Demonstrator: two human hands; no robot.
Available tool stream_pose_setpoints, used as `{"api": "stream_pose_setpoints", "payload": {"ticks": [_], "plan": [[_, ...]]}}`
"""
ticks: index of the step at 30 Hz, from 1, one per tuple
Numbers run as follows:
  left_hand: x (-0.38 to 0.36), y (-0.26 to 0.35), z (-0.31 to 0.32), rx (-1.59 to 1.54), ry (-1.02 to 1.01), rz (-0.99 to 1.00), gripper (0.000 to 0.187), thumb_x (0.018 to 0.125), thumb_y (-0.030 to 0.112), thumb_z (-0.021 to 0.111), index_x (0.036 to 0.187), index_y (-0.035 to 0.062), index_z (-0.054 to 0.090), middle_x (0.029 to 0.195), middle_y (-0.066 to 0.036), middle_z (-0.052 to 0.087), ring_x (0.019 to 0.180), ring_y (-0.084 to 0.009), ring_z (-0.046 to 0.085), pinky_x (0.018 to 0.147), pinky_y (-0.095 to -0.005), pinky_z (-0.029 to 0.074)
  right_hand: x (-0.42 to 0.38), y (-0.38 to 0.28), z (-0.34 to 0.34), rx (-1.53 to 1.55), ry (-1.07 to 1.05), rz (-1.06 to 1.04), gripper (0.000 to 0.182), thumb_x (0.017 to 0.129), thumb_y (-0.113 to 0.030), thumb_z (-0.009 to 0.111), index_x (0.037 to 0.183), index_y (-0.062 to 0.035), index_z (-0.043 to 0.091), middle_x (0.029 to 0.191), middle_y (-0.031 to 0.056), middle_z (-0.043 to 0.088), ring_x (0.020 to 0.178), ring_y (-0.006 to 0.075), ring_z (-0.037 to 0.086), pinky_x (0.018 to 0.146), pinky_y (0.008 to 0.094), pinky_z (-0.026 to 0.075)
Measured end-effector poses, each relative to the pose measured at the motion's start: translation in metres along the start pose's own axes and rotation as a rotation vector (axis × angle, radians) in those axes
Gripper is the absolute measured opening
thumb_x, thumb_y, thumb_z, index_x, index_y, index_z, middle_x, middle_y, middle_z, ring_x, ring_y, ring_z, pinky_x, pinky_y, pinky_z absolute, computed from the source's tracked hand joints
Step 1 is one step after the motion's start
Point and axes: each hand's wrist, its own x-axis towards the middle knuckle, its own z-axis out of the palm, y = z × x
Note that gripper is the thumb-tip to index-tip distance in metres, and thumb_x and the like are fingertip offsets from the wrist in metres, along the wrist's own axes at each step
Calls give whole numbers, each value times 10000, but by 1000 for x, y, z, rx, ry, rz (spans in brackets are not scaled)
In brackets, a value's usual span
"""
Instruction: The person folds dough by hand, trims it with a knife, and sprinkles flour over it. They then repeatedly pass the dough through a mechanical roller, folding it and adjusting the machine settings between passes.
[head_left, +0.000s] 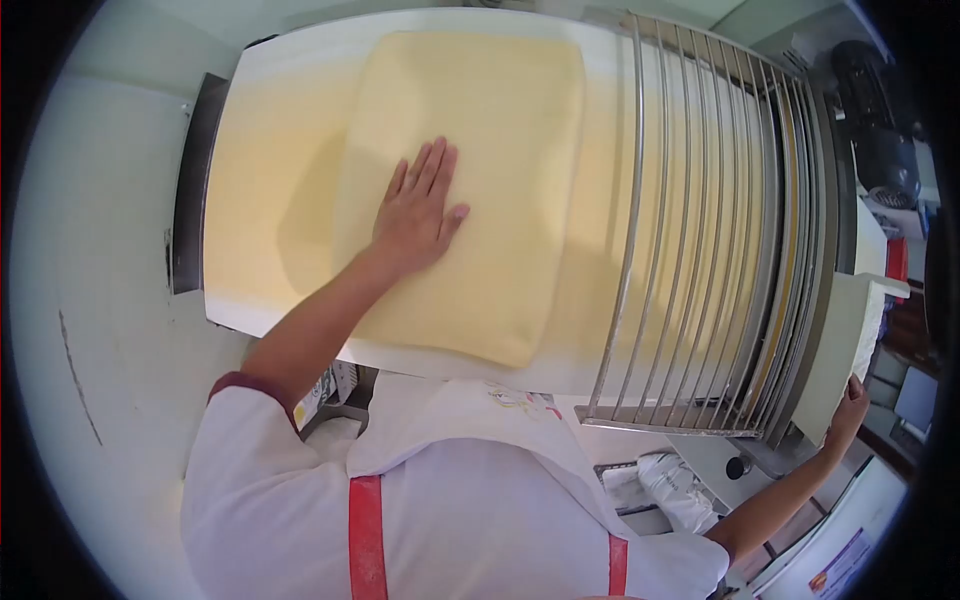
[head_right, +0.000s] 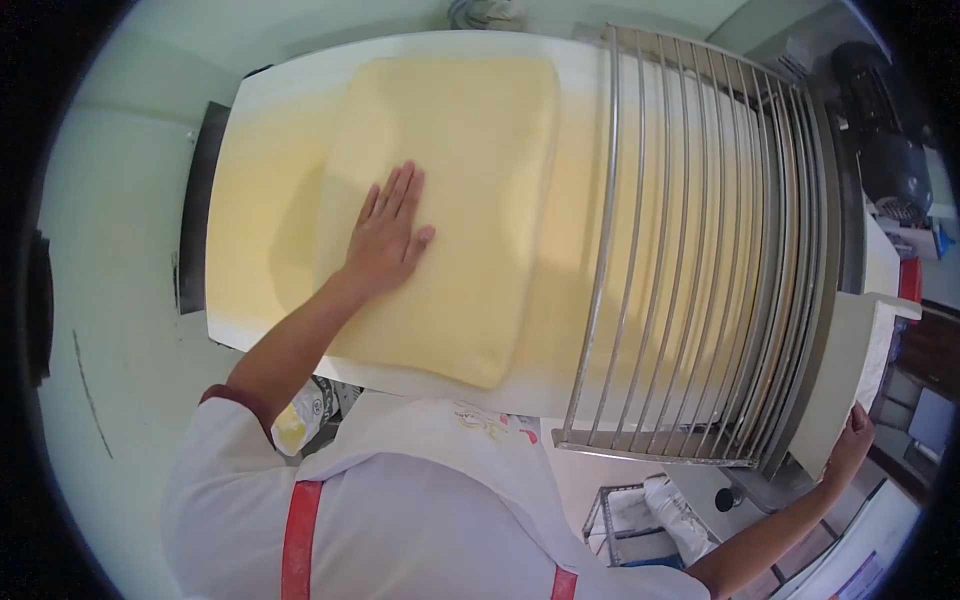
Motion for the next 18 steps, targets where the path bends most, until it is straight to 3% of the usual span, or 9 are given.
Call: {"api": "stream_pose_setpoints", "payload": {"ticks": [1, 5, 6, 9, 12, 14, 16, 18], "plan": [[-3, -1, -2, -13, 3, -5, 695, 978, 418, 341, 1495, 13, 113, 1566, -162, 120, 1454, -307, 103, 1166, -465, 101, 0, -1, 2, -13, -11, -14, 281, 922, -79, 549, 1166, 50, 599, 970, 42, 661, 834, 66, 586, 727, 217, 466], [-10, -5, -4, -86, -4, 31, 680, 984, 387, 344, 1496, 11, 102, 1567, -161, 116, 1456, -301, 94, 1168, -465, 94, 2, 31, -12, 369, 107, 12, 279, 915, -56, 550, 1170, 50, 584, 1056, 64, 634, 905, 92, 585, 769, 225, 469], [-11, -10, -7, -108, -10, 57, 674, 986, 377, 344, 1496, 10, 100, 1567, -162, 115, 1457, -301, 91, 1169, -466, 95, -5, 25, -14, 618, 189, 25, 333, 930, -87, 536, 1235, 46, 535, 1130, 84, 606, 978, 136, 585, 839, 266, 488], [-25, -55, -30, -51, 36, 4, 656, 990, 328, 359, 1495, 4, 93, 1566, -176, 100, 1456, -312, 81, 1170, -461, 104, -52, 9, -41, 1059, 398, -100, 345, 953, -133, 511, 1248, 45, 512, 1176, 106, 591, 1038, 171, 581, 892, 302, 496], [-39, -100, -8, -227, 124, -53, 674, 985, 313, 391, 1489, -11, 81, 1567, -162, 101, 1458, -294, 75, 1177, -430, 115, -130, 1, -13, 842, 1086, -118, 340, 953, -203, 488, 1180, 43, 546, 1115, 121, 613, 988, 175, 600, 817, 321, 519], [-35, -99, -9, -230, 131, -65, 666, 985, 285, 396, 1487, -17, 80, 1563, -182, 98, 1454, -322, 79, 1175, -428, 125, -170, -80, 77, 400, 1250, -173, 329, 937, -188, 491, 1169, 36, 556, 1097, 124, 616, 991, 181, 597, 824, 321, 510], [-41, -100, -5, -322, 157, -34, 658, 984, 256, 399, 1484, -24, 75, 1557, -206, 93, 1449, -345, 80, 1175, -426, 127, -189, -189, 209, 113, 1024, -290, 319, 922, -172, 494, 1158, 30, 565, 1079, 126, 620, 994, 188, 594, 830, 321, 500], [-49, -111, 2, -494, 230, 12, 651, 983, 223, 399, 1482, -31, 67, 1550, -233, 86, 1446, -364, 78, 1175, -425, 119, -203, -293, 348, 128, 528, -392, 311, 906, -157, 497, 1148, 23, 574, 1061, 128, 623, 997, 194, 591, 837, 321, 491]]}}
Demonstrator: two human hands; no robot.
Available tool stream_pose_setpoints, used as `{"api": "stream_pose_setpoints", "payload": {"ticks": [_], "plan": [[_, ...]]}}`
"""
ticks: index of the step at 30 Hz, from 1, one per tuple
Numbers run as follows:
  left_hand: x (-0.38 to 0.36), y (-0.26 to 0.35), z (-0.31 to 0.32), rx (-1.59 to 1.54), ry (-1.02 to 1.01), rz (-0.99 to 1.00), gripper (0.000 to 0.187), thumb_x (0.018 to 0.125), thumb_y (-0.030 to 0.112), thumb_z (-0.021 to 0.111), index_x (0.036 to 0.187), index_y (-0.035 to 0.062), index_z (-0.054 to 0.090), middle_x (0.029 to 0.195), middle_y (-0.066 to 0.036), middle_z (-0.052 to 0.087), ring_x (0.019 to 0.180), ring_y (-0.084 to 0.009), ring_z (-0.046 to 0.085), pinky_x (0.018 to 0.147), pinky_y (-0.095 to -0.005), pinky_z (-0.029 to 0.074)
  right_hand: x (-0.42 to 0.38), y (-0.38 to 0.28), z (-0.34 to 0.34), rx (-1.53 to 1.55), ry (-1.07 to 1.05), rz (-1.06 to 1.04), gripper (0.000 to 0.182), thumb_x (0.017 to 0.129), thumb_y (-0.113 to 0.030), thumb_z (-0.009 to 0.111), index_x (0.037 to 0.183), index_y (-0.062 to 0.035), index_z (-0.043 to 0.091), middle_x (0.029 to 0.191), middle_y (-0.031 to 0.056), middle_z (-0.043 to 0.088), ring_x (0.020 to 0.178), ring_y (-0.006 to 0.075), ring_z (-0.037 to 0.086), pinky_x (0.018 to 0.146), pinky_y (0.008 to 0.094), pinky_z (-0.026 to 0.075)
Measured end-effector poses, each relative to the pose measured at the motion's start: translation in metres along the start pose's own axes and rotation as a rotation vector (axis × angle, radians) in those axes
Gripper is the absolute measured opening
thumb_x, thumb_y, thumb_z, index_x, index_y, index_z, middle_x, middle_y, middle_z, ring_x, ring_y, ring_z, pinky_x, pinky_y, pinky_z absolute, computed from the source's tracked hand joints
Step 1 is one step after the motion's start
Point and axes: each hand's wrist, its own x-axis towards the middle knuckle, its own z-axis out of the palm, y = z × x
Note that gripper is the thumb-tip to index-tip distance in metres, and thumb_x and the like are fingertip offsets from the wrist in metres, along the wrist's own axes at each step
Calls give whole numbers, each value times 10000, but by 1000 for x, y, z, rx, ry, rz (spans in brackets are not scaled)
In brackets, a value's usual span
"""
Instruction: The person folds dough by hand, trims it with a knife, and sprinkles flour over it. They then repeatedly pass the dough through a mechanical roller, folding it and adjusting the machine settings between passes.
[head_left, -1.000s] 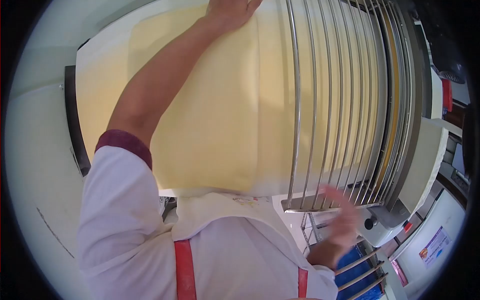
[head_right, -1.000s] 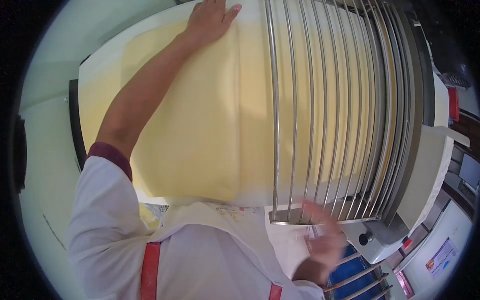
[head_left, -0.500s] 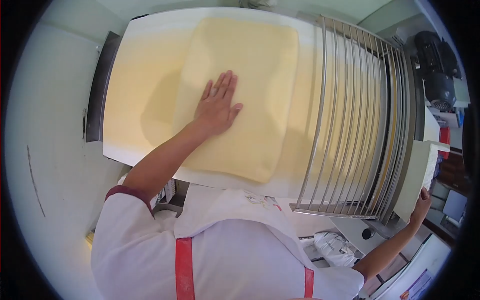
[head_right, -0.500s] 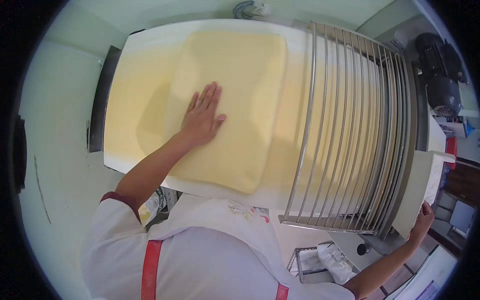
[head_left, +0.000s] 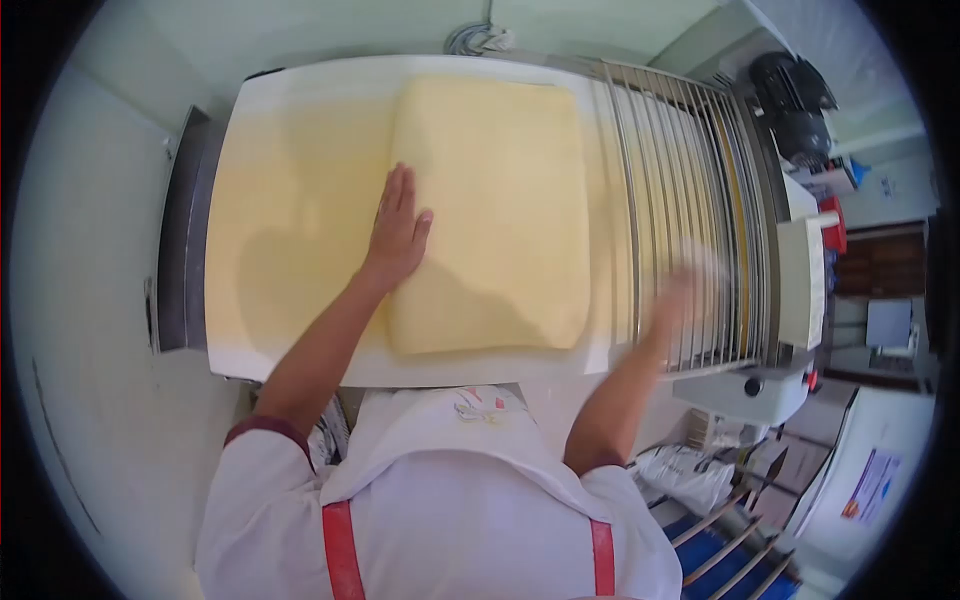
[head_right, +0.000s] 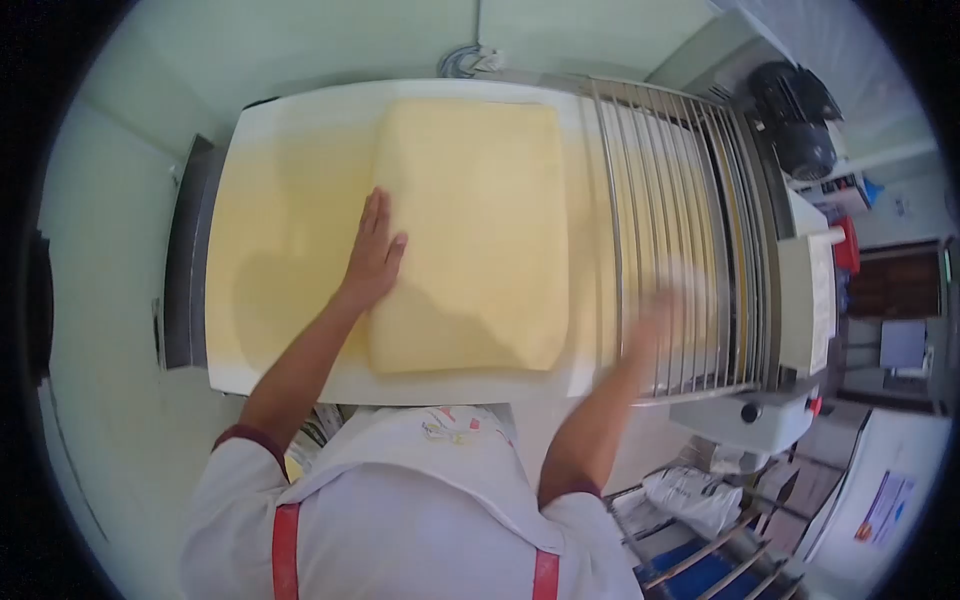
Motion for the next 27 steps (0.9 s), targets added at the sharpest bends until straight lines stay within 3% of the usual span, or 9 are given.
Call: {"api": "stream_pose_setpoints", "payload": {"ticks": [2, 4, 7, 11, 15, 17, 20, 23, 27], "plan": [[-41, -10, 9, -242, 6, -93, 655, 975, 199, 412, 1479, -41, 70, 1544, -253, 82, 1441, -379, 87, 1174, -423, 112, -38, -61, 60, 88, -371, 40, 304, 891, -141, 500, 1137, 17, 584, 1043, 131, 627, 1000, 200, 587, 844, 321, 481], [-69, -14, 7, -384, 4, -114, 662, 965, 187, 429, 1476, -51, 81, 1537, -270, 89, 1435, -395, 96, 1171, -423, 112, -50, -56, 39, 53, -392, 196, 299, 875, -125, 503, 1126, 10, 593, 1025, 133, 630, 1003, 206, 584, 850, 322, 471], [-79, -15, -3, -355, -37, -3, 672, 951, 192, 455, 1471, -58, 111, 1527, -286, 112, 1428, -415, 111, 1164, -437, 126, -51, 0, -56, -67, 16, 545, 296, 852, -102, 507, 1110, 0, 607, 998, 137, 635, 1008, 215, 580, 860, 322, 457], [50, -37, -5, 203, -43, 225, 648, 948, 252, 461, 1462, -36, 192, 1531, -241, 164, 1428, -382, 153, 1149, -487, 172, -93, 38, -95, -38, 714, 645, 278, 943, -146, 371, 1043, -24, 600, 1052, 79, 601, 975, 217, 578, 918, 382, 474], [195, -44, 18, 573, -102, 349, 595, 973, 352, 388, 1445, 8, 274, 1531, -148, 245, 1409, -304, 243, 1126, -494, 231, -171, -22, 31, -253, 110, 202, 367, 947, -145, 433, 1261, 22, 523, 1253, 144, 554, 1071, 269, 564, 962, 399, 440], [256, -39, 44, 431, -195, 413, 584, 972, 379, 416, 1420, 14, 335, 1460, -179, 369, 1358, -322, 340, 1111, -462, 277, -142, -74, 40, 365, -98, 605, 411, 935, -123, 490, 1308, 49, 484, 1273, 187, 551, 1153, 298, 549, 973, 384, 425], [313, 9, 74, 186, -461, 357, 602, 901, 464, 535, 1292, 7, 502, 1290, -190, 542, 1206, -341, 503, 1031, -396, 378, -110, -51, 47, 177, -14, 587, 407, 948, -119, 506, 1317, 49, 470, 1306, 179, 533, 1163, 243, 537, 1011, 347, 380], [358, 59, 101, 45, -738, 212, 557, 822, 398, 669, 1199, -2, 574, 1124, -134, 637, 1033, -264, 597, 910, -352, 446, -82, -49, 61, 181, -295, 745, 385, 942, -78, 481, 1292, 82, 471, 1294, 176, 538, 1176, 231, 526, 1012, 340, 379], [386, 80, 68, 113, -1023, 216, 730, 738, 534, 680, 1232, 4, 590, 1252, -218, 574, 1180, -333, 528, 998, -445, 396, -56, -10, 52, 692, -657, 1048, 527, 853, -188, 646, 1276, 78, 477, 1265, 174, 545, 1149, 218, 541, 975, 305, 404]]}}
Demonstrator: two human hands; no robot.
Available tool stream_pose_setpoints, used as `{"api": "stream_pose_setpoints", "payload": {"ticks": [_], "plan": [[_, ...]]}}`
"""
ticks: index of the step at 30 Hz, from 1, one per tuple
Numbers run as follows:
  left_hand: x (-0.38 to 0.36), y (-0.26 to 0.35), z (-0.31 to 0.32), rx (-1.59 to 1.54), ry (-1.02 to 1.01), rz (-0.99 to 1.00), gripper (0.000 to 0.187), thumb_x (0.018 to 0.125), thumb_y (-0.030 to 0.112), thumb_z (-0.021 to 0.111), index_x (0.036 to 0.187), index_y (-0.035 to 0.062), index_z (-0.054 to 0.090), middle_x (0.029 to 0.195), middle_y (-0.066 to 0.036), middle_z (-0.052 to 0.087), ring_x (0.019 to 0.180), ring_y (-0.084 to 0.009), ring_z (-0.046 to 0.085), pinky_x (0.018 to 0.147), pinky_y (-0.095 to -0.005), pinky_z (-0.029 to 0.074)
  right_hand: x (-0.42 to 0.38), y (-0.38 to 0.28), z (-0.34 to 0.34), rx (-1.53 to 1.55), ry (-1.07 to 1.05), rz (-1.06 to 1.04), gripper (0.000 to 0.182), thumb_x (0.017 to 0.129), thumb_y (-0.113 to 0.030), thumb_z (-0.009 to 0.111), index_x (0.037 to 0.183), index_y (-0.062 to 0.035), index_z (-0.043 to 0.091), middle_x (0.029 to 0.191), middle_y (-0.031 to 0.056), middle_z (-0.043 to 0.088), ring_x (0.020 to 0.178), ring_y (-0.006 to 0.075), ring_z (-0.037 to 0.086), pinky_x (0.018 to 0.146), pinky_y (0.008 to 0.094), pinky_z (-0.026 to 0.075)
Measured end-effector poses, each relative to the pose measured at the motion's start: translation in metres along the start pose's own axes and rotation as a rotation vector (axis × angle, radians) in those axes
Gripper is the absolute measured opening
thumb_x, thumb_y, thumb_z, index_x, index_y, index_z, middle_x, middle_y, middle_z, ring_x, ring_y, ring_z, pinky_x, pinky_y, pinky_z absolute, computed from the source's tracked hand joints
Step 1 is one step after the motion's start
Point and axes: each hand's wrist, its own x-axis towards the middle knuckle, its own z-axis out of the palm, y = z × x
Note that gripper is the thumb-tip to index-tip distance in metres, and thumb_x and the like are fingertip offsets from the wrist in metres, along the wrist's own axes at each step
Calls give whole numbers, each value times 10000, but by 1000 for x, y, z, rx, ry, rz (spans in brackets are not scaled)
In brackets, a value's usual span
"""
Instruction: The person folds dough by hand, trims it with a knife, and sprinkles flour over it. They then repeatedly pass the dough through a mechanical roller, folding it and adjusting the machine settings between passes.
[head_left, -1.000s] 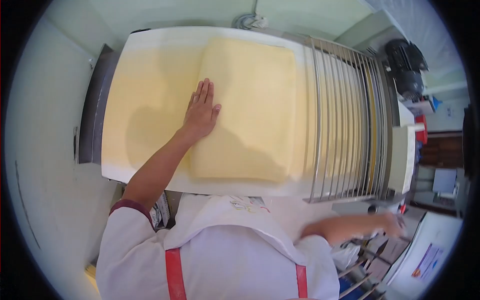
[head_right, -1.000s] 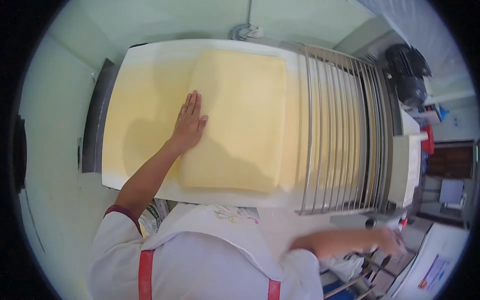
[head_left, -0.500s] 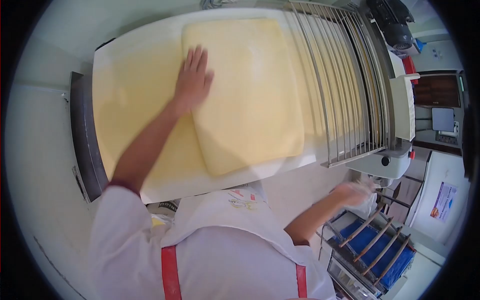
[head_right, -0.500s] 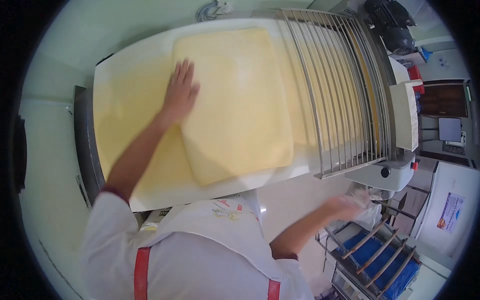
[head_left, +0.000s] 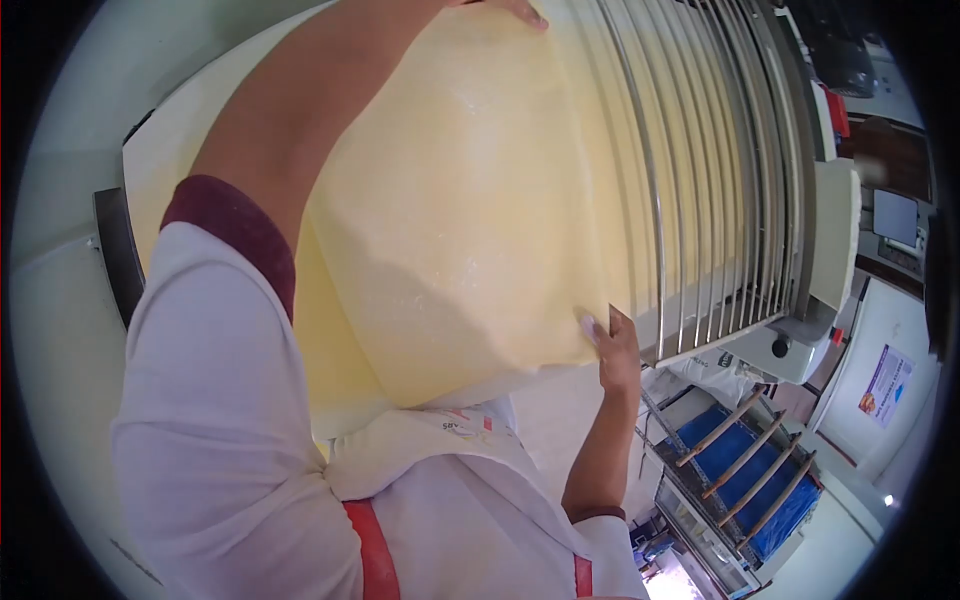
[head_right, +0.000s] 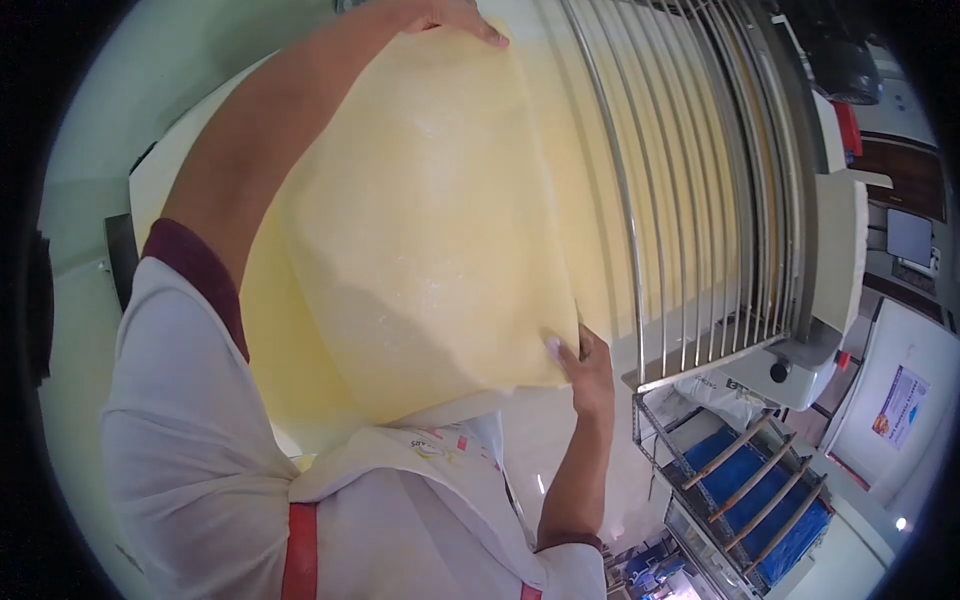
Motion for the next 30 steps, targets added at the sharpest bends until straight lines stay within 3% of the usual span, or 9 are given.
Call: {"api": "stream_pose_setpoints", "payload": {"ticks": [1, 5, 7, 14, 16, 22, 24, 26, 30], "plan": [[-23, 16, -7, -74, -71, 5, 776, 719, 528, 700, 1268, -2, 558, 1284, -214, 555, 1189, -325, 520, 1010, -437, 384, -3, -2, -1, 46, -65, 10, 715, 785, -315, 742, 1302, 75, 441, 1273, 160, 532, 1145, 202, 537, 971, 316, 416], [2, -6, 11, -144, 51, -38, 818, 722, 443, 735, 1343, -19, 470, 1348, -190, 511, 1218, -309, 495, 1037, -400, 357, -29, 74, 72, 237, 428, -395, 481, 891, -201, 600, 1308, -20, 442, 1220, 78, 537, 1051, 215, 559, 919, 334, 447], [4, -18, 13, -275, -21, 71, 767, 738, 401, 737, 1331, -16, 487, 1337, -186, 521, 1217, -307, 497, 1032, -395, 363, -24, 74, 108, 842, 538, -297, 590, 918, -263, 576, 1395, -66, 290, 1314, 95, 460, 1148, 245, 518, 939, 409, 471], [22, -17, 23, -517, -351, 82, 682, 769, 335, 730, 1316, -7, 509, 1319, -182, 537, 1227, -312, 493, 1035, -391, 363, -8, 42, 100, 1018, 453, -84, 547, 895, -306, 616, 1320, -21, 425, 1250, 147, 550, 1117, 298, 572, 930, 457, 509], [5, -7, 22, -365, -142, 71, 715, 761, 341, 742, 1334, -3, 488, 1335, -191, 519, 1238, -315, 479, 1040, -394, 362, -1, 16, 96, 1038, 519, 17, 528, 898, -314, 607, 1295, -1, 450, 1228, 154, 564, 1117, 300, 575, 931, 446, 518], [-153, 19, -16, -333, 487, -381, 931, 743, 366, 766, 1457, 24, 277, 1484, -183, 336, 1325, -356, 377, 1085, -470, 322, 11, -75, 55, 695, 378, -516, 535, 843, -205, 642, 1297, 8, 455, 1227, 166, 574, 1112, 305, 587, 918, 452, 531], [-229, 6, -31, -360, 663, -318, 938, 763, 385, 747, 1472, 40, 239, 1495, -163, 331, 1367, -388, 314, 1111, -472, 290, 11, -120, 41, 477, 293, -784, 598, 776, -161, 697, 1295, 13, 455, 1219, 158, 581, 1120, 306, 584, 929, 448, 523], [-282, -44, -30, -579, 874, 140, 514, 790, 291, 729, 1183, -4, 575, 1087, -89, 632, 983, -193, 588, 873, -329, 449, 16, -152, 17, 384, 69, -1051, 678, 701, -132, 764, 1285, 20, 455, 1208, 157, 576, 1109, 295, 586, 929, 434, 510], [-403, -37, 47, -576, 1335, 152, 508, 827, 266, 693, 1229, -2, 537, 1137, -126, 649, 1031, -242, 624, 873, -375, 494, 31, -180, -17, 249, -178, -1380, 752, 644, -171, 845, 1270, -1, 464, 1188, 140, 568, 1061, 263, 602, 943, 420, 479]]}}
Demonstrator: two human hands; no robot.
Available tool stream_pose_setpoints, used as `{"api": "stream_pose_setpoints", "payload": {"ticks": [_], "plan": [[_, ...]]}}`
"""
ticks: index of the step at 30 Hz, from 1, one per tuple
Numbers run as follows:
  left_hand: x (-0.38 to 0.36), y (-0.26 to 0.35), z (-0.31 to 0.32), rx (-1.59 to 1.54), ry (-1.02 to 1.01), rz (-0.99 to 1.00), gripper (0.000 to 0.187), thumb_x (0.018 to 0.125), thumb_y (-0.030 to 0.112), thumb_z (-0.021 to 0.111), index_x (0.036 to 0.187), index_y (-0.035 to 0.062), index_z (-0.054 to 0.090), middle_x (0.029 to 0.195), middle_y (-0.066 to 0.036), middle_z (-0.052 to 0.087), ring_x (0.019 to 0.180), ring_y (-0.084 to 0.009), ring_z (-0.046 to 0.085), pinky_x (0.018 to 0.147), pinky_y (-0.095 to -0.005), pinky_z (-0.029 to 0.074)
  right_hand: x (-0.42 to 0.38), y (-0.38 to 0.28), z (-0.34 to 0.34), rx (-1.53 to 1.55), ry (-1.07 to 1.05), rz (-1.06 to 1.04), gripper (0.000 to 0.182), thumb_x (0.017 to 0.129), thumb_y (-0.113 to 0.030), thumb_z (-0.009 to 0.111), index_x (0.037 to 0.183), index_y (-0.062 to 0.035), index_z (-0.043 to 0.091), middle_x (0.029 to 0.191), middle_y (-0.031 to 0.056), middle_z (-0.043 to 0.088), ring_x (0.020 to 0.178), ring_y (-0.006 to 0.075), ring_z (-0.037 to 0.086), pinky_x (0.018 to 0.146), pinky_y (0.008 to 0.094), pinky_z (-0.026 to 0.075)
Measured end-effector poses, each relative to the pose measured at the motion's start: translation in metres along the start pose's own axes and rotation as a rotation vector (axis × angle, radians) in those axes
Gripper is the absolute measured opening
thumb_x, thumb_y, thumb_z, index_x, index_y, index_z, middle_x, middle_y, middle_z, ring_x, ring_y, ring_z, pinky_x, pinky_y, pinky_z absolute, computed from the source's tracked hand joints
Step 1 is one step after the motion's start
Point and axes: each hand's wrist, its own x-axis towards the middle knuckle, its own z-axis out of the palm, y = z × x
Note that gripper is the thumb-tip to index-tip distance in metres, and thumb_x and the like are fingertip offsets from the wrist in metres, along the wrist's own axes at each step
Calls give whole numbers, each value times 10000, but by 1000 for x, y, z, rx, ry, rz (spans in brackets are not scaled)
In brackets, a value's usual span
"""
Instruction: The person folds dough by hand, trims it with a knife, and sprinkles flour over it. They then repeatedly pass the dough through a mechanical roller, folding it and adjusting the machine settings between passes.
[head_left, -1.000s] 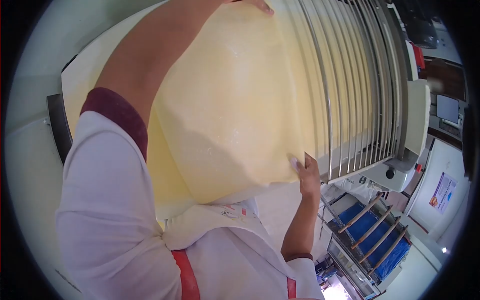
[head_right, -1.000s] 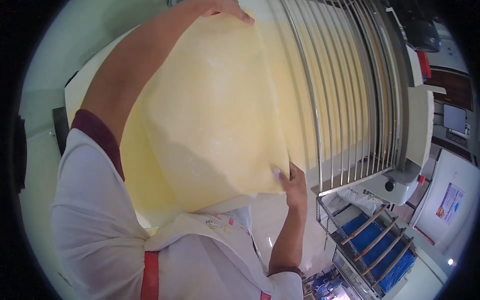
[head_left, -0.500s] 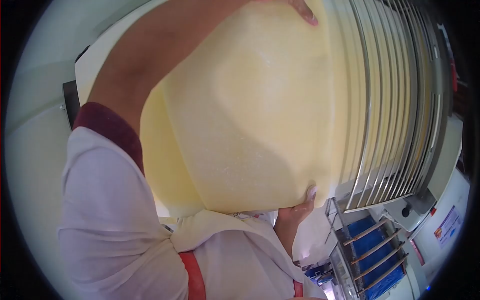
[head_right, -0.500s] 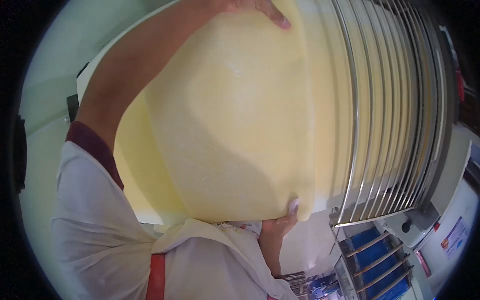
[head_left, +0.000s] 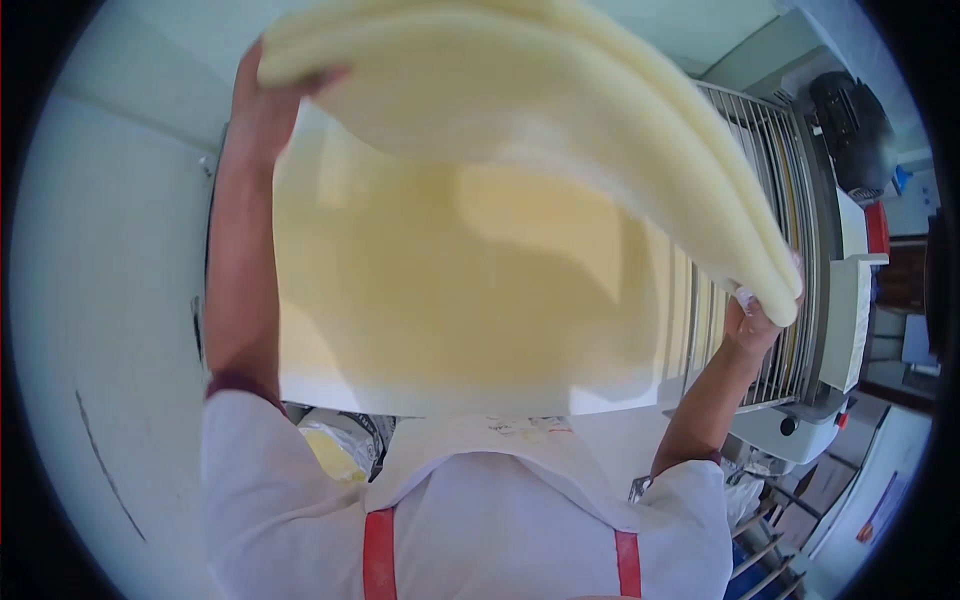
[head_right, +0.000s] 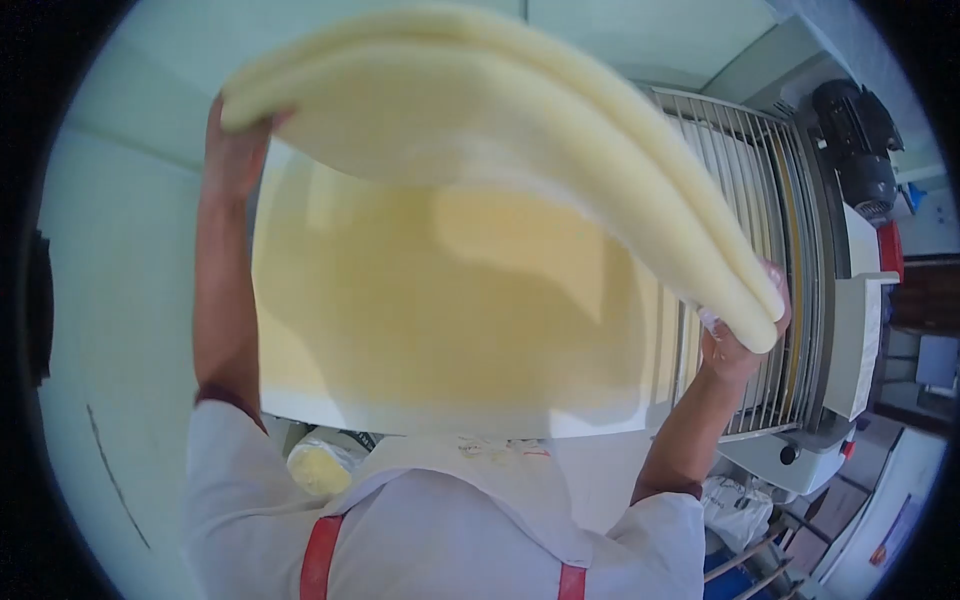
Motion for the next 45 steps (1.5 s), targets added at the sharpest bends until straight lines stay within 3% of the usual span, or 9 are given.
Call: {"api": "stream_pose_setpoints", "payload": {"ticks": [5, 9, 14, 18, 20, 27, 38, 39, 45], "plan": [[-216, -50, 1, -208, 75, -144, 431, 753, 39, 730, 1142, 27, 547, 1159, -84, 612, 1137, -208, 559, 965, -352, 462, -70, 27, -17, -52, -81, 294, 128, 854, -76, 661, 963, -30, 614, 1045, 100, 652, 1072, 235, 600, 1070, 429, 367], [-333, -91, 51, 56, 118, -491, 615, 715, -58, 665, 1288, 49, 468, 1330, -122, 498, 1290, -243, 436, 1060, -351, 372, -176, 36, -23, -635, -342, 502, 352, 700, 153, 536, 991, -25, 625, 1282, 136, 567, 1182, 286, 554, 1091, 428, 328], [-343, -80, 34, -83, 21, -486, 730, 758, 5, 621, 1426, 42, 329, 1424, -193, 392, 1366, -299, 342, 1117, -400, 279, -157, -4, 18, -928, -460, 345, 480, 713, 94, 542, 1165, -54, 602, 1403, 164, 456, 1335, 340, 385, 1114, 452, 277], [-293, -60, 61, 643, -123, -102, 704, 866, 193, 571, 1472, 50, 243, 1508, -178, 277, 1418, -297, 239, 1156, -432, 170, -121, 25, 134, -887, -672, 207, 513, 830, -117, 631, 1323, -82, 495, 1475, 203, 335, 1408, 367, 241, 1139, 503, 189], [-265, -68, 96, 800, -247, -91, 637, 933, 280, 470, 1482, 60, 230, 1544, -142, 218, 1437, -286, 187, 1166, -452, 133, -122, 46, 208, -1055, -921, 84, 597, 918, -287, 547, 1443, -91, 340, 1522, 190, 250, 1429, 362, 177, 1147, 524, 119], [-245, -97, 112, 929, -247, -173, 559, 983, 301, 307, 1487, 72, 227, 1567, -106, 169, 1457, -240, 117, 1176, -458, 103, -136, 104, 263, -1216, -956, -15, 622, 993, -431, 299, 1475, -43, 247, 1548, 158, 208, 1440, 332, 156, 1141, 555, 89], [-253, -61, 163, 990, -481, 22, 653, 972, 379, 385, 1486, 24, 194, 1562, -140, 170, 1459, -264, 109, 1174, -463, 78, -177, 42, 63, -1500, -473, 378, 625, 975, -380, 375, 1463, -11, 249, 1546, 177, 187, 1434, 314, 182, 1143, 518, 135], [-259, -49, 182, 985, -581, 45, 663, 973, 392, 371, 1491, 25, 180, 1569, -148, 138, 1462, -265, 87, 1175, -466, 62, -192, 42, 49, -1556, -344, 323, 599, 953, -305, 472, 1439, -2, 297, 1481, 207, 317, 1385, 322, 299, 1118, 471, 241], [-262, -32, 290, 941, -590, 137, 675, 974, 408, 342, 1487, 3, 172, 1566, -183, 114, 1462, -284, 81, 1174, -467, 41, -201, 30, 34, -564, 331, 745, 579, 829, -42, 655, 1340, 39, 394, 1233, 198, 567, 1184, 314, 536, 1004, 333, 402]]}}
